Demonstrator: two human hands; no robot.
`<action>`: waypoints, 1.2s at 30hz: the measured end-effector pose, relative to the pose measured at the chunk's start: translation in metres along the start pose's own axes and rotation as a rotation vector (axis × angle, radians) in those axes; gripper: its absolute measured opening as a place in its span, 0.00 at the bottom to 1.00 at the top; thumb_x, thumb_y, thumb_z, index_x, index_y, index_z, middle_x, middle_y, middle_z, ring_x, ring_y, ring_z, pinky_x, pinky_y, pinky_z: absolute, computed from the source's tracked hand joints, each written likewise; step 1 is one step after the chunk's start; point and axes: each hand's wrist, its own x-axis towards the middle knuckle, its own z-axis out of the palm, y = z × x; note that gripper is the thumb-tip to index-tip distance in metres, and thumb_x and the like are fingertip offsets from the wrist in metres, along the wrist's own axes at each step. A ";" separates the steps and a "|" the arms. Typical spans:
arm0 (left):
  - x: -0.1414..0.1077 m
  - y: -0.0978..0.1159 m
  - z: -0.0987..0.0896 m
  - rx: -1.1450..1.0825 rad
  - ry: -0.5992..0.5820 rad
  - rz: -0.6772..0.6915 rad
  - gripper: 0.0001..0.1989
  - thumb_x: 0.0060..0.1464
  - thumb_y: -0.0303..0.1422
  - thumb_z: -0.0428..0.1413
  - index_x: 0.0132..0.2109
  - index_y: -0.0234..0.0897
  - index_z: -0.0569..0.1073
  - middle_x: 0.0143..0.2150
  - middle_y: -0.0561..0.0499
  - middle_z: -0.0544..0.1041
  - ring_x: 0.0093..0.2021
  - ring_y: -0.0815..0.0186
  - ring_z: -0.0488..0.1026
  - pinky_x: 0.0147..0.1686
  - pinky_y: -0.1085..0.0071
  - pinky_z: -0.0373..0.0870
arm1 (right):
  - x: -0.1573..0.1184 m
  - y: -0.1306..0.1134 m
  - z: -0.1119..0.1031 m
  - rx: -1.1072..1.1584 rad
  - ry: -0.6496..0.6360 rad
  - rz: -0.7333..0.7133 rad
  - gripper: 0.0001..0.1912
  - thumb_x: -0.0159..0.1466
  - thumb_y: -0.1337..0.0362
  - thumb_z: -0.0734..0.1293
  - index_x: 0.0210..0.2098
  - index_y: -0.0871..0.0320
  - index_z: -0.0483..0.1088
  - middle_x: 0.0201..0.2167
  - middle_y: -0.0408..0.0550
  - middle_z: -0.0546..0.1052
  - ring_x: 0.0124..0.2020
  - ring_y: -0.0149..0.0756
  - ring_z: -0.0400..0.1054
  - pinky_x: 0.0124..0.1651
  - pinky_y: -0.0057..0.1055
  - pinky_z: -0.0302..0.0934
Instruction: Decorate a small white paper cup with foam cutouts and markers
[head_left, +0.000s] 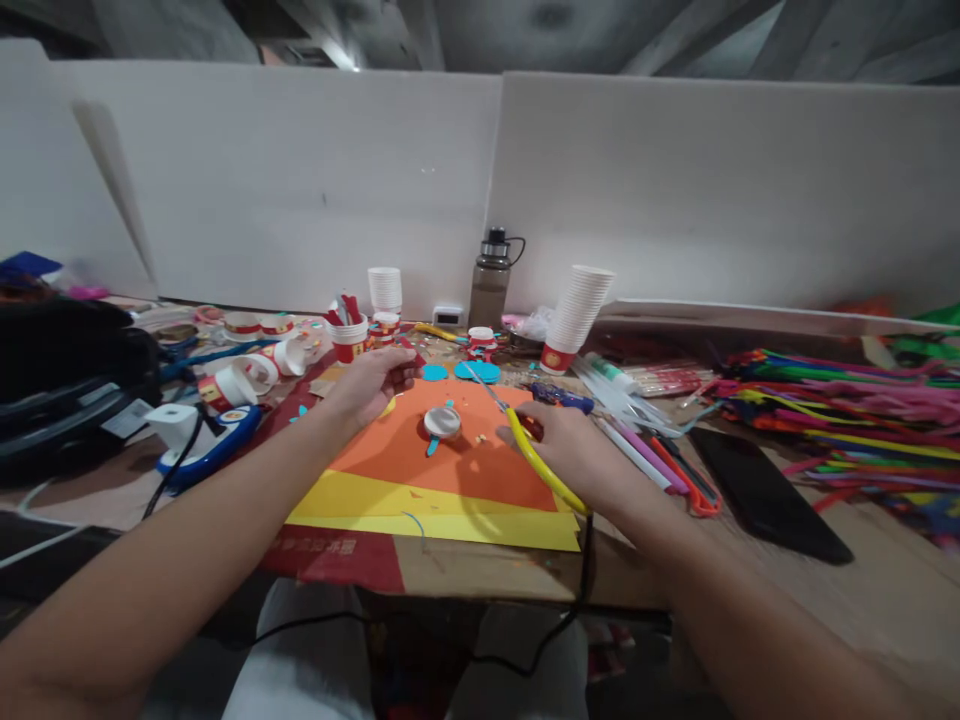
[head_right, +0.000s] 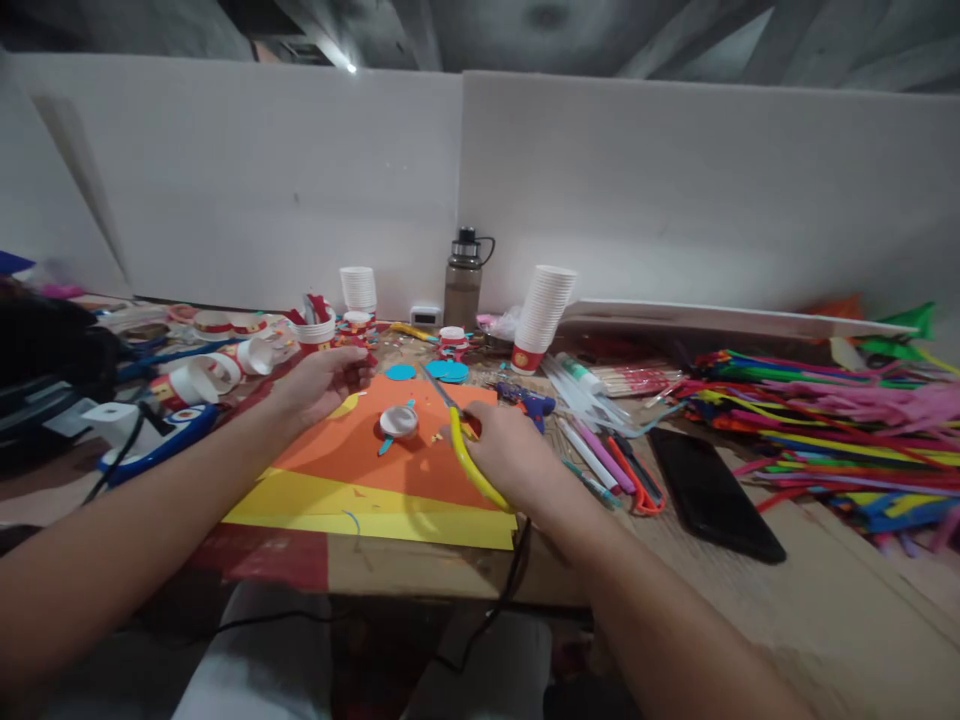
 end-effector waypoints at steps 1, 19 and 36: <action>-0.001 -0.001 0.000 0.028 -0.052 -0.018 0.04 0.43 0.27 0.61 0.28 0.30 0.74 0.24 0.50 0.75 0.25 0.72 0.72 0.27 0.77 0.67 | 0.001 0.001 0.000 -0.060 0.031 0.038 0.14 0.64 0.56 0.61 0.37 0.58 0.72 0.33 0.52 0.78 0.31 0.38 0.68 0.30 0.30 0.50; -0.027 0.003 0.012 0.618 -0.404 0.148 0.06 0.46 0.32 0.62 0.25 0.36 0.76 0.26 0.47 0.78 0.27 0.68 0.73 0.29 0.75 0.65 | 0.003 -0.031 -0.012 0.152 0.262 -0.145 0.16 0.66 0.56 0.63 0.48 0.59 0.71 0.40 0.52 0.77 0.38 0.35 0.70 0.42 0.32 0.61; -0.043 -0.003 0.024 0.874 -0.477 0.195 0.02 0.44 0.26 0.58 0.26 0.35 0.73 0.23 0.53 0.75 0.24 0.70 0.69 0.25 0.75 0.62 | 0.020 -0.040 0.019 0.388 0.248 -0.230 0.07 0.62 0.68 0.64 0.27 0.60 0.69 0.27 0.44 0.73 0.30 0.30 0.64 0.34 0.28 0.54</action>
